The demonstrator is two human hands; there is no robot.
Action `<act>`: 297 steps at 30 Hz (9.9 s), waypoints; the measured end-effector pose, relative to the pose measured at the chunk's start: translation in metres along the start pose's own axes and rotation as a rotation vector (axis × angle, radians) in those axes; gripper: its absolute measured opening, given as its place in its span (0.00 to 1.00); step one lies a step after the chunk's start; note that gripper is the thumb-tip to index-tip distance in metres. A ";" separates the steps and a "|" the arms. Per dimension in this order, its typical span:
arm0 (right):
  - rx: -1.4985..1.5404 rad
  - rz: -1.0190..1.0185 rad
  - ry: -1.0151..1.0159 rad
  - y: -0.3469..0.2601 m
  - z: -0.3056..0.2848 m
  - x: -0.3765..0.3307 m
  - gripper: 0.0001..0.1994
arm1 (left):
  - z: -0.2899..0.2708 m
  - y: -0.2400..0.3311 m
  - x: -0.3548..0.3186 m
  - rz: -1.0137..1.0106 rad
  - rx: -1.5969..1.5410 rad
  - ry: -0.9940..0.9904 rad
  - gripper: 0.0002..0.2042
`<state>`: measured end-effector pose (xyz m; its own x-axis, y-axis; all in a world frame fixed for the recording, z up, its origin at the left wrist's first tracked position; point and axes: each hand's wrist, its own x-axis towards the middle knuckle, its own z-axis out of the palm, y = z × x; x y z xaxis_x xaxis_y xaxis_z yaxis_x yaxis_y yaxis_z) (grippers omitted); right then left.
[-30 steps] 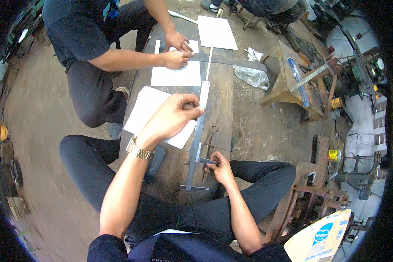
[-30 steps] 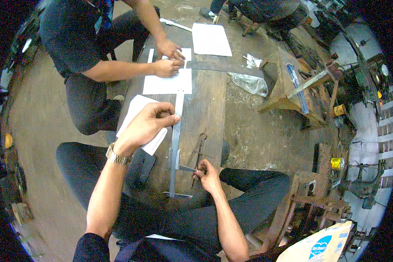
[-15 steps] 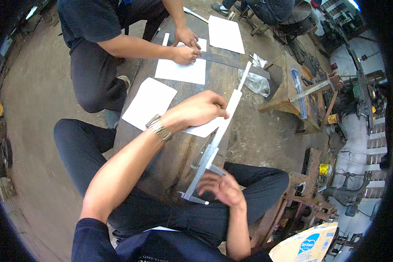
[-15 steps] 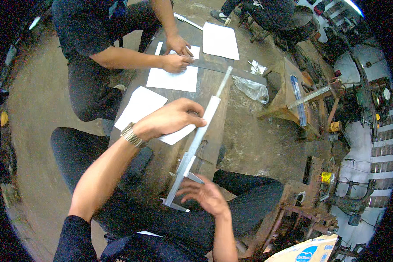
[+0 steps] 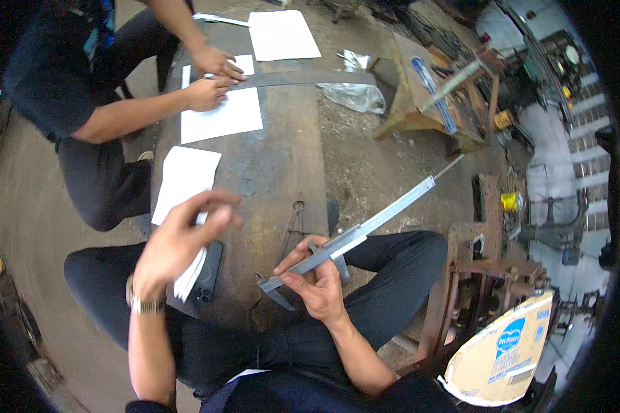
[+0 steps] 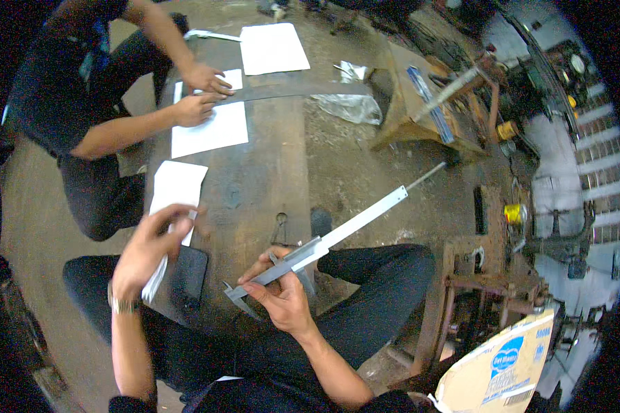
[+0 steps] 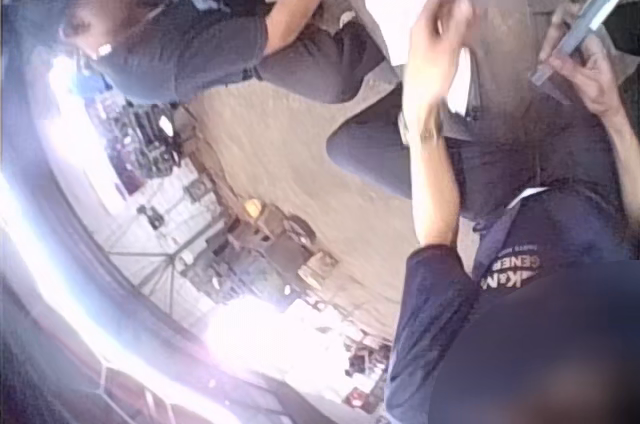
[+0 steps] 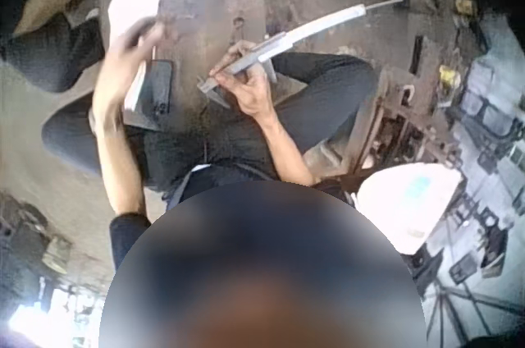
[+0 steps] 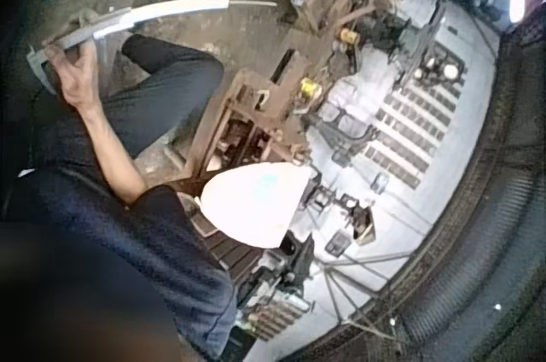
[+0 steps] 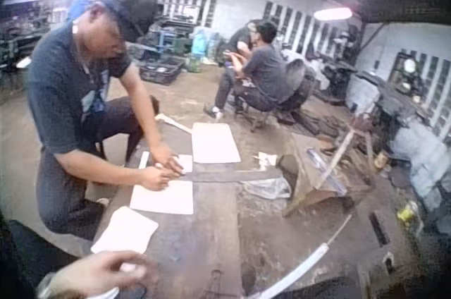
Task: The person uses a caliper to measure a small rectangular piece of paper and then uses a compass to mark points on it. The person repeats this process on several pieces of paper while another person works nearby.
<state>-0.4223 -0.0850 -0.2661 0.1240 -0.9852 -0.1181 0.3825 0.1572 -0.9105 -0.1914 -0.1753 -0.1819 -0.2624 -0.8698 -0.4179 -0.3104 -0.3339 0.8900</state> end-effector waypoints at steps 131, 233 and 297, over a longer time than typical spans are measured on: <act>-1.318 -0.551 -0.232 -0.143 -0.036 -0.037 0.25 | 0.059 -0.026 -0.094 0.005 -0.853 -0.319 0.32; -0.931 -0.135 -0.602 -0.125 -0.041 -0.012 0.12 | 0.065 -0.017 -0.099 -0.247 -0.329 -0.415 0.36; -1.208 -0.259 -0.963 0.005 -0.042 0.069 0.15 | 0.078 -0.186 0.090 0.288 0.562 0.157 0.22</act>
<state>-0.4505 -0.1546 -0.2951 0.8704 -0.4891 -0.0560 -0.3889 -0.6135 -0.6873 -0.2285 -0.1629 -0.3993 -0.2831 -0.9530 -0.1077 -0.6894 0.1242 0.7137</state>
